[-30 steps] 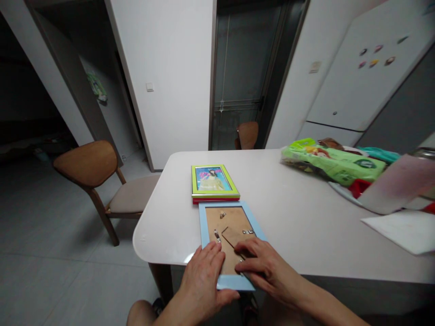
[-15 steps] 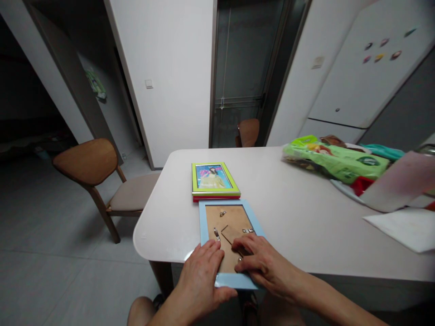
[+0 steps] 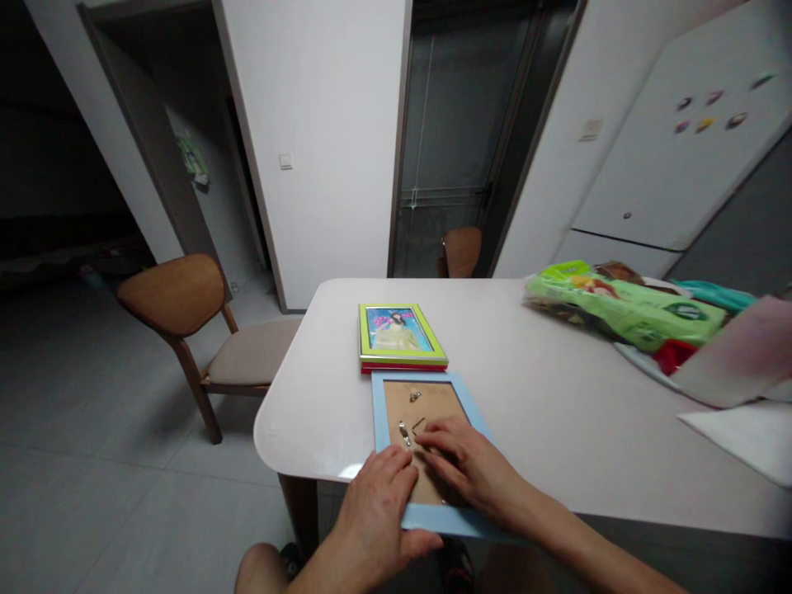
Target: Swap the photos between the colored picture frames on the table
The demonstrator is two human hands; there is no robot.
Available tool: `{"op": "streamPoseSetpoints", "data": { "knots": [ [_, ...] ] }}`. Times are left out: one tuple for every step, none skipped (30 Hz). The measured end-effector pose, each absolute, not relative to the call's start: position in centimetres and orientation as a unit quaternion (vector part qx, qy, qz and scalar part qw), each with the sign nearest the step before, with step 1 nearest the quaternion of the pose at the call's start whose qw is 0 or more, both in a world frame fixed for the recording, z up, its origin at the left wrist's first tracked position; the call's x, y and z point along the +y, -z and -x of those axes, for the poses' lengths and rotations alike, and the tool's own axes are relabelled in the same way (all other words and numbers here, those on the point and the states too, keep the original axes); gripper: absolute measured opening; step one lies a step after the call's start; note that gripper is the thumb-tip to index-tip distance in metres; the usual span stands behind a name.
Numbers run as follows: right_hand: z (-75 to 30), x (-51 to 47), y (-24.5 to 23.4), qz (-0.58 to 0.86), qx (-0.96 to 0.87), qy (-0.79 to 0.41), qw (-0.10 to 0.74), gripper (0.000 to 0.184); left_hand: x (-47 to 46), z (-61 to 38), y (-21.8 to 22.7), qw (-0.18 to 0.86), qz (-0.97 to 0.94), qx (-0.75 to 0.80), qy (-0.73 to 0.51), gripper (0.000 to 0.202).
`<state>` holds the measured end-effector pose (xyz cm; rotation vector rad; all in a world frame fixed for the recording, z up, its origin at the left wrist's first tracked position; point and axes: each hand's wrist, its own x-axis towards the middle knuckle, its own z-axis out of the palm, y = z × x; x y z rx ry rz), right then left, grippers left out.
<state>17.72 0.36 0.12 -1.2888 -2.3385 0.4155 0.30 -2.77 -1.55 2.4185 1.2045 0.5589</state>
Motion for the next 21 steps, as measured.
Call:
{"op": "streamPoseSetpoints", "data": {
  "knots": [
    [-17.1, 0.9, 0.1, 0.482, -0.836, -0.137, 0.222, 0.025, -2.8, -0.3, 1.6, 0.19, -0.859, 0.425, -0.211, 0.06],
    [-16.6, 1.4, 0.3, 0.496, -0.831, -0.122, 0.221, 0.023, -2.8, -0.3, 1.6, 0.19, -0.859, 0.421, -0.223, 0.058],
    [-16.1, 1.9, 0.4, 0.505, -0.828, -0.109, 0.219, 0.022, -2.8, -0.3, 1.7, 0.192, -0.858, 0.416, -0.233, 0.057],
    [-15.6, 2.2, 0.5, 0.509, -0.827, -0.1, 0.216, 0.021, -2.8, -0.3, 1.7, 0.193, -0.858, 0.411, -0.241, 0.057],
    [-15.3, 2.4, 0.6, 0.509, -0.828, -0.096, 0.214, 0.02, -2.8, -0.3, 1.8, 0.195, -0.858, 0.405, -0.248, 0.058],
    [-15.0, 2.6, 0.6, 0.508, -0.829, -0.096, 0.213, 0.02, -2.7, -0.3, 1.8, 0.197, -0.858, 0.4, -0.254, 0.06],
    [-14.9, 2.6, 0.7, 0.508, -0.828, -0.098, 0.215, 0.02, -2.7, -0.3, 1.9, 0.197, -0.859, 0.396, -0.26, 0.061],
    [-14.8, 2.6, 0.7, 0.508, -0.827, -0.102, 0.22, 0.02, -2.6, -0.3, 2.0, 0.197, -0.858, 0.393, -0.266, 0.062],
    [-14.8, 2.6, 0.8, 0.505, -0.826, -0.105, 0.228, 0.019, -2.6, -0.3, 2.1, 0.197, -0.857, 0.391, -0.27, 0.062],
    [-14.8, 2.5, 0.9, 0.497, -0.828, -0.111, 0.235, 0.019, -2.5, -0.3, 2.1, 0.198, -0.857, 0.391, -0.272, 0.062],
    [-14.8, 2.4, 0.9, 0.486, -0.832, -0.118, 0.241, 0.02, -2.5, -0.3, 2.2, 0.201, -0.856, 0.391, -0.272, 0.062],
    [-14.9, 2.4, 1.0, 0.472, -0.837, -0.126, 0.247, 0.02, -2.5, -0.3, 2.2, 0.204, -0.856, 0.392, -0.27, 0.062],
    [-14.9, 2.4, 1.0, 0.459, -0.842, -0.133, 0.25, 0.021, -2.5, -0.3, 2.1, 0.209, -0.855, 0.392, -0.267, 0.063],
    [-14.9, 2.4, 1.1, 0.447, -0.847, -0.139, 0.252, 0.022, -2.5, -0.3, 2.1, 0.212, -0.855, 0.393, -0.263, 0.063],
    [-14.9, 2.4, 1.1, 0.439, -0.85, -0.144, 0.254, 0.023, -2.5, -0.3, 2.0, 0.215, -0.855, 0.395, -0.26, 0.063],
    [-14.9, 2.4, 1.1, 0.433, -0.852, -0.148, 0.255, 0.023, -2.5, -0.3, 2.0, 0.217, -0.854, 0.396, -0.257, 0.062],
    [-14.9, 2.5, 1.0, 0.425, -0.855, -0.153, 0.255, 0.023, -2.5, -0.3, 1.9, 0.218, -0.854, 0.397, -0.255, 0.061],
    [-14.8, 2.5, 0.9, 0.419, -0.858, -0.156, 0.252, 0.023, -2.5, -0.3, 1.9, 0.218, -0.854, 0.397, -0.254, 0.06],
    [-14.8, 2.5, 0.8, 0.413, -0.862, -0.159, 0.246, 0.023, -2.5, -0.3, 1.9, 0.218, -0.855, 0.397, -0.254, 0.06],
    [-14.8, 2.6, 0.7, 0.407, -0.867, -0.16, 0.239, 0.022, -2.5, -0.2, 1.8, 0.216, -0.855, 0.396, -0.255, 0.06],
    [-14.8, 2.7, 0.7, 0.4, -0.872, -0.161, 0.231, 0.022, -2.6, -0.2, 1.8, 0.214, -0.856, 0.394, -0.259, 0.059]
  ]
}}
